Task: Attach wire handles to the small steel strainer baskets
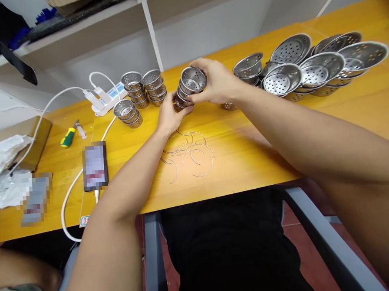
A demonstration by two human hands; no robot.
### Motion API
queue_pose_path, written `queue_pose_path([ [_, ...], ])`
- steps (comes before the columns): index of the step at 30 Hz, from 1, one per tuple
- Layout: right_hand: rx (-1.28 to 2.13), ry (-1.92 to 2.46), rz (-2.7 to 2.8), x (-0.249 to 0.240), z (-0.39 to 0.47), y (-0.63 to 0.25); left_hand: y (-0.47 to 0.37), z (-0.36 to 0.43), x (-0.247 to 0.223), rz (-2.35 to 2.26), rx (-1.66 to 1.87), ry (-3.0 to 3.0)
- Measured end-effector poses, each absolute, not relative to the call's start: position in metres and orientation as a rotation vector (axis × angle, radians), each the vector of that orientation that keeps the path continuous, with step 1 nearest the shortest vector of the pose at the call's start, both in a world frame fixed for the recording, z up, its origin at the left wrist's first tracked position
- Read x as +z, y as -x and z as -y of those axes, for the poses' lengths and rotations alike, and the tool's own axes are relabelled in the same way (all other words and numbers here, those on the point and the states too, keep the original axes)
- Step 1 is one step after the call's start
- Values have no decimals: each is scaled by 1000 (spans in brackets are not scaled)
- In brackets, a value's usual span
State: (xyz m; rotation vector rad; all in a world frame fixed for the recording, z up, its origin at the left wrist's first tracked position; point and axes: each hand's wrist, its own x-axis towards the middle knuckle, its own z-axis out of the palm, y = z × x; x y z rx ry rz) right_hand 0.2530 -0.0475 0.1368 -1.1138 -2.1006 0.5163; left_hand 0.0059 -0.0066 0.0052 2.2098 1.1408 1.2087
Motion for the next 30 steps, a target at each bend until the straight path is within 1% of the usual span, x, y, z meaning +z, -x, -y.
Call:
queue_pose_path([
  [3, 420, 1174, 2140, 127, 47, -252, -9, 8, 6, -1121, 1167, -2103],
  [7, 347, 1245, 2190, 118, 50, -246, -11, 12, 8, -1116, 1175, -2110],
  [10, 253, 1300, 2147, 124, 56, -245, -8, 12, 8, -1198, 1180, -2121],
  [15, 89, 1337, 2071, 138, 70, -255, 1, 3, 3, -1334, 1295, -2106],
  [18, 64, 1317, 2112, 137, 80, -263, 2, -1, -1, -1322, 1337, -2045],
  [23, 67, 1325, 2088, 120, 90, -271, -5, 6, 5, -1296, 1318, -2047],
  [30, 165, 1300, 2116, 95, 90, -257, -23, 37, 32, -1042, 1099, -2359],
])
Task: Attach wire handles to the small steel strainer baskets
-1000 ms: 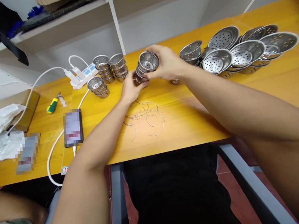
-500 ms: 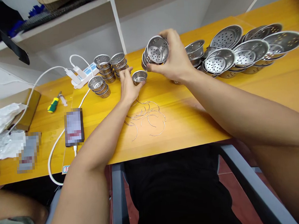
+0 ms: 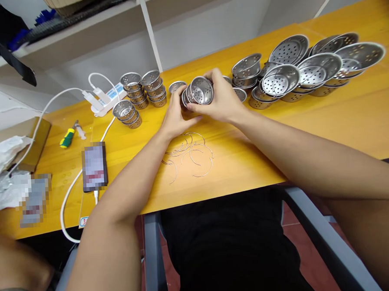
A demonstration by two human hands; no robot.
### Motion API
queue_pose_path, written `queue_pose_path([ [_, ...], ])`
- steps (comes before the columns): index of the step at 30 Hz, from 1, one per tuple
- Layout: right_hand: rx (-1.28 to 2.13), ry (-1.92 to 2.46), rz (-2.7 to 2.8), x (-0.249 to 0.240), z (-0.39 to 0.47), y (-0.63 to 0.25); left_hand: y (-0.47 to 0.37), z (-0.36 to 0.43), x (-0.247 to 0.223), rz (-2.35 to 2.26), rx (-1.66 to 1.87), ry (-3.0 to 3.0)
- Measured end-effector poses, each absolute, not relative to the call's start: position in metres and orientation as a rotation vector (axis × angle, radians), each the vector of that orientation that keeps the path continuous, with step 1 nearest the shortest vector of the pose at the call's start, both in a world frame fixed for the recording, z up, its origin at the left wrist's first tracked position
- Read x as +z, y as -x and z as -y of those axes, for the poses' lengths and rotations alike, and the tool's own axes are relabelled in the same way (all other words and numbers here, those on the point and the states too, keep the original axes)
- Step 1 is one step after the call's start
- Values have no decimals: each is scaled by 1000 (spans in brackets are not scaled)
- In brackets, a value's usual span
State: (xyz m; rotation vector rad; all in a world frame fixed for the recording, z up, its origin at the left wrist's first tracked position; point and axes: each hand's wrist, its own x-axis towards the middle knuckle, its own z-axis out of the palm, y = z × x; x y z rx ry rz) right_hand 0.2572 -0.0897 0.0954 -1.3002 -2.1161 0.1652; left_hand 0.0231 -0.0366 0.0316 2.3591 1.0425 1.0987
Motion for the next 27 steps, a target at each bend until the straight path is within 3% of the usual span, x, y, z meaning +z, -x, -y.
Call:
queue_pose_path([
  [12, 490, 882, 2023, 61, 56, -256, -21, 28, 25, -884, 1188, -2369],
  [27, 387, 930, 2080, 70, 60, -272, -9, 15, 28, -885, 1192, -2432],
])
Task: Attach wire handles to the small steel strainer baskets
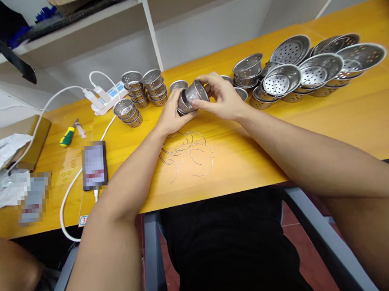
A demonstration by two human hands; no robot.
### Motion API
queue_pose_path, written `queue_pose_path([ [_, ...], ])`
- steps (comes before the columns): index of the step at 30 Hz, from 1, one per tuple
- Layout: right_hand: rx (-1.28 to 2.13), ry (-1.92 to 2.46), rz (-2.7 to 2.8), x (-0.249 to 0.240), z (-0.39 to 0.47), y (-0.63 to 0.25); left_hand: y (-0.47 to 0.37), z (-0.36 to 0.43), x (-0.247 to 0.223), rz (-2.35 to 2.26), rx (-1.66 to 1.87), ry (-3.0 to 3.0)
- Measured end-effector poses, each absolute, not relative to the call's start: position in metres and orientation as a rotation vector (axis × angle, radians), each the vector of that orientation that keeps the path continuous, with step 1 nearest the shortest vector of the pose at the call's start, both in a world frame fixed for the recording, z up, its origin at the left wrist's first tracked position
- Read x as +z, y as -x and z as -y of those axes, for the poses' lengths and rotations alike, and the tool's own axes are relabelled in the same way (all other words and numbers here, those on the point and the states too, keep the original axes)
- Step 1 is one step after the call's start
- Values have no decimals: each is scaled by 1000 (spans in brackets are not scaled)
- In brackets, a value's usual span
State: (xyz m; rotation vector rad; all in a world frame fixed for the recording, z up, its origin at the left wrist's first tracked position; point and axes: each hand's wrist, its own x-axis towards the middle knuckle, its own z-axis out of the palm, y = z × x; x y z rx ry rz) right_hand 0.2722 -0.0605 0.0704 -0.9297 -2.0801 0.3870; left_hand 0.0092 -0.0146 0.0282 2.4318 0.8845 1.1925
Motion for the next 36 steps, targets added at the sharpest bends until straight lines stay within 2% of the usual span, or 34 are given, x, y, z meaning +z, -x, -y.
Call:
queue_pose_path([
  [7, 341, 978, 2122, 70, 70, -274, 1, 3, 18, -1116, 1227, -2279],
  [24, 461, 956, 1954, 56, 67, -267, 8, -6, 5, -1253, 1318, -2085],
  [30, 372, 1010, 1961, 61, 71, -267, 1, 9, 24, -1122, 1368, -2335],
  [36, 202, 1094, 1992, 71, 80, -267, -16, 35, 46, -974, 1208, -2482],
])
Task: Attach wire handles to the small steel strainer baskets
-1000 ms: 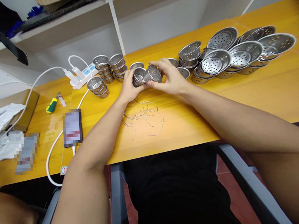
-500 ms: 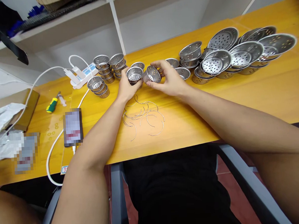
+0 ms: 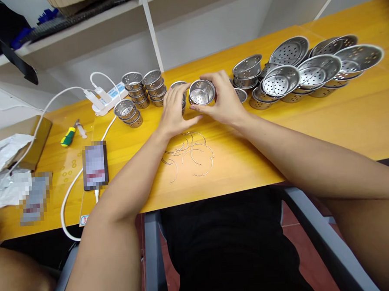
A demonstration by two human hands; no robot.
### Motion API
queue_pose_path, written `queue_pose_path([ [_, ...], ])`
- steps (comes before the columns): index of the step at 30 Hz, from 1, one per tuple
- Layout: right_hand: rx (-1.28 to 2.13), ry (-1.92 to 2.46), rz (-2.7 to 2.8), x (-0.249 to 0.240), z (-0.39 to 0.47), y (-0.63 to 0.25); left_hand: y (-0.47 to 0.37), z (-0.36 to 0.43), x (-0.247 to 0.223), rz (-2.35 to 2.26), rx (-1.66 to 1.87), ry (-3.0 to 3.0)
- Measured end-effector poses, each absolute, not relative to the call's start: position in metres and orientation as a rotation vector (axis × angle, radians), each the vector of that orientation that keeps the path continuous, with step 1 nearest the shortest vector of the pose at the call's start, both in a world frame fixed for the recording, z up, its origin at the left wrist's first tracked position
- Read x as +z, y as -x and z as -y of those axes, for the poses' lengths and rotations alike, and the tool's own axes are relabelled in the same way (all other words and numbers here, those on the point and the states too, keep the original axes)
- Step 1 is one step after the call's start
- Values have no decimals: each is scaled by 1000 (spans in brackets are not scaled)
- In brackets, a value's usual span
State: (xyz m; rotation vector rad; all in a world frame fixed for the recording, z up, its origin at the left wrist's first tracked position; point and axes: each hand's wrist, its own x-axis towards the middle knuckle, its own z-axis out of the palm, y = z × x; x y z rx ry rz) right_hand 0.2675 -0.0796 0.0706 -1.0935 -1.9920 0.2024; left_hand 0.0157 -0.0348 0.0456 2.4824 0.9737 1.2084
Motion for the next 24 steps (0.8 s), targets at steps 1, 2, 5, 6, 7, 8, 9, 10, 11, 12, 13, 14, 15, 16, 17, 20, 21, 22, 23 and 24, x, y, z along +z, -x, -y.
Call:
queue_pose_path([
  [1, 181, 1088, 2023, 72, 82, -267, -17, 36, 46, -968, 1203, -2478],
  [2, 168, 1076, 2060, 75, 84, -266, -18, 37, 45, -967, 1202, -2471],
  [5, 188, 1052, 2119, 88, 92, -266, -17, 32, 39, -990, 1238, -2421],
  [6, 207, 1062, 2106, 94, 95, -268, -16, 29, 37, -1009, 1280, -2388],
  [7, 226, 1081, 2082, 101, 98, -270, -15, 26, 35, -1031, 1335, -2350],
  [8, 245, 1095, 2067, 108, 100, -273, -14, 23, 33, -1057, 1398, -2310],
  [9, 272, 1092, 2081, 115, 103, -275, -13, 20, 31, -1083, 1461, -2271],
  [10, 328, 1060, 2142, 120, 105, -277, -12, 18, 30, -1105, 1516, -2237],
  [11, 409, 1004, 2250, 124, 108, -278, -11, 16, 30, -1121, 1558, -2207],
  [12, 503, 926, 2382, 125, 111, -277, -10, 15, 30, -1131, 1585, -2179],
  [13, 595, 836, 2519, 124, 114, -275, -9, 14, 30, -1138, 1600, -2151],
  [14, 667, 748, 2644, 121, 117, -271, -9, 14, 30, -1142, 1605, -2124],
  [15, 693, 679, 2731, 116, 121, -266, -9, 14, 31, -1146, 1600, -2103],
  [16, 683, 636, 2780, 110, 124, -260, -9, 14, 32, -1151, 1590, -2091],
  [17, 670, 603, 2821, 105, 127, -254, -9, 15, 32, -1155, 1580, -2089],
  [20, 648, 573, 2855, 93, 132, -239, -10, 16, 32, -1148, 1585, -2129],
  [21, 641, 580, 2852, 92, 132, -236, -10, 17, 32, -1145, 1595, -2147],
  [22, 631, 591, 2848, 92, 133, -234, -11, 17, 32, -1146, 1603, -2164],
  [23, 618, 605, 2845, 92, 134, -233, -11, 17, 31, -1150, 1607, -2178],
  [24, 604, 619, 2843, 94, 134, -232, -11, 17, 31, -1154, 1607, -2191],
])
